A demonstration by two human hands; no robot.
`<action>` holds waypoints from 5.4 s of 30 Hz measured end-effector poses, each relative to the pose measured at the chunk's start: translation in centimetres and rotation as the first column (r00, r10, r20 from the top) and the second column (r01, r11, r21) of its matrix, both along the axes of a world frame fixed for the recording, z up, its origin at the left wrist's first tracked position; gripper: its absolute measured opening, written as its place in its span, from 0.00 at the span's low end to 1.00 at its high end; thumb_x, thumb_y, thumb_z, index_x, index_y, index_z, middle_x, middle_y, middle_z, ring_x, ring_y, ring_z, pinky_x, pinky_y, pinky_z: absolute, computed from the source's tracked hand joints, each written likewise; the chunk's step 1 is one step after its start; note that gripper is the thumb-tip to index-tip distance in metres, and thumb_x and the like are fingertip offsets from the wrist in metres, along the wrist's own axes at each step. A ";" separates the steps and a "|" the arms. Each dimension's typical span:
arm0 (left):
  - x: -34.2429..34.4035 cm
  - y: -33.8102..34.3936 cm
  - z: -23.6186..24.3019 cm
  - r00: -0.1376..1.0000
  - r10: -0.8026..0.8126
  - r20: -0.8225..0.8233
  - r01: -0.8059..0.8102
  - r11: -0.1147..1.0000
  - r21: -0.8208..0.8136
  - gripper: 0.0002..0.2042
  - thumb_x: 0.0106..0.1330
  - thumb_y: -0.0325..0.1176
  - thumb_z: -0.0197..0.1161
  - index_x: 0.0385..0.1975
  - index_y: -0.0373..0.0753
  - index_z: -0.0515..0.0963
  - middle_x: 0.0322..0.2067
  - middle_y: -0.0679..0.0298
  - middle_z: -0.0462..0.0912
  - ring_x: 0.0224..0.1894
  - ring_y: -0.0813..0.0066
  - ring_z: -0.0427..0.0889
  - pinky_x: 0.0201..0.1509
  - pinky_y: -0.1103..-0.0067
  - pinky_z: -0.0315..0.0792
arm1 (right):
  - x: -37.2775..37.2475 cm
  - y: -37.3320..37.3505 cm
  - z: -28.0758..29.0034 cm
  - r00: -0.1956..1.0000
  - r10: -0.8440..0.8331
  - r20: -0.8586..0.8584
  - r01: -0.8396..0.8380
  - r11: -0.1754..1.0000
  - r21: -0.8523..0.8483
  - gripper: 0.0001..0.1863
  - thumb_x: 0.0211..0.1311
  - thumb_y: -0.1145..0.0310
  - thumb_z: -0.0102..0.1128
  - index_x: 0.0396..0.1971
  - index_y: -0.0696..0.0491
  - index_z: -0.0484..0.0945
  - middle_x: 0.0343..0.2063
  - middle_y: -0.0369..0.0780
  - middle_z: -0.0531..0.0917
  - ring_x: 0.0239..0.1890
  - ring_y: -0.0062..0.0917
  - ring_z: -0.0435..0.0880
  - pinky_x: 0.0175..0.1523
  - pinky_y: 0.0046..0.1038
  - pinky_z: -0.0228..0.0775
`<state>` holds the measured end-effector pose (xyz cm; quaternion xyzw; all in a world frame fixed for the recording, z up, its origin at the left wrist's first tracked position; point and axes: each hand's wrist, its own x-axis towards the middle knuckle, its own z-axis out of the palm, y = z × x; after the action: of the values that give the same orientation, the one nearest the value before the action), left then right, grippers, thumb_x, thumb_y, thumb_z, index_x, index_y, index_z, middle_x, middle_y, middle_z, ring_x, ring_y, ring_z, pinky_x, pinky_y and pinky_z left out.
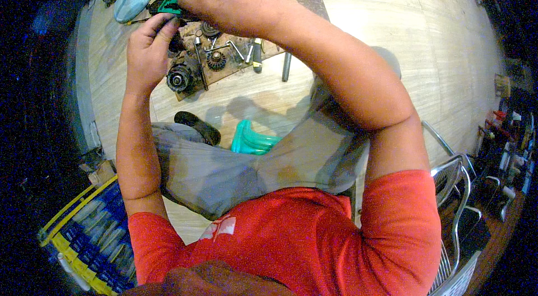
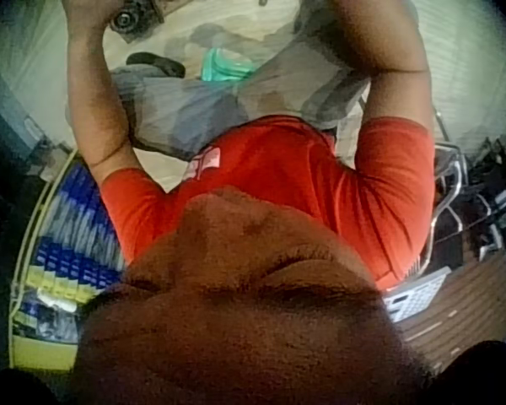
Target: The person disassembles and handles various internal components of an alternator, including brushes and gears, using their hands and pliers while working over a table.
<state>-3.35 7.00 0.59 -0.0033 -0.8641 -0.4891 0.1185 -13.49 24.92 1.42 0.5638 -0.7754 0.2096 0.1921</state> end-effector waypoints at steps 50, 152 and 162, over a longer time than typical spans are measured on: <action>-0.1 -1.3 0.4 0.928 -0.267 0.258 0.132 0.887 0.443 0.08 0.67 0.29 0.56 0.38 0.32 0.77 0.28 0.71 0.79 0.28 0.87 0.75 0.33 0.86 0.70 | 0.5 0.5 0.4 0.979 0.131 -0.156 -0.134 0.991 -0.007 0.06 0.52 0.68 0.53 0.30 0.49 0.75 0.26 0.36 0.75 0.34 0.32 0.80 0.35 0.33 0.74; 0.8 -1.1 1.2 1.000 -0.008 0.024 0.022 0.760 -0.649 0.06 0.62 0.30 0.57 0.28 0.34 0.73 0.25 0.48 0.78 0.31 0.47 0.77 0.34 0.61 0.69 | 0.4 0.6 -1.2 0.882 -0.039 0.470 -0.052 0.982 0.180 0.16 0.52 0.66 0.65 0.39 0.57 0.77 0.33 0.48 0.80 0.40 0.44 0.78 0.45 0.40 0.70; 1.0 -0.8 1.2 0.998 -0.057 0.005 0.047 0.763 -0.644 0.04 0.61 0.29 0.57 0.28 0.35 0.72 0.26 0.49 0.78 0.33 0.49 0.78 0.34 0.61 0.70 | 0.6 -0.1 -0.8 0.801 -0.088 0.593 -0.017 0.985 0.169 0.14 0.58 0.62 0.60 0.38 0.56 0.79 0.32 0.50 0.80 0.36 0.45 0.79 0.42 0.39 0.70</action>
<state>-2.33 6.19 1.76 -0.0712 -0.9781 -0.1663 0.1030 -12.94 24.85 0.61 0.4684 -0.8215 0.3076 -0.1058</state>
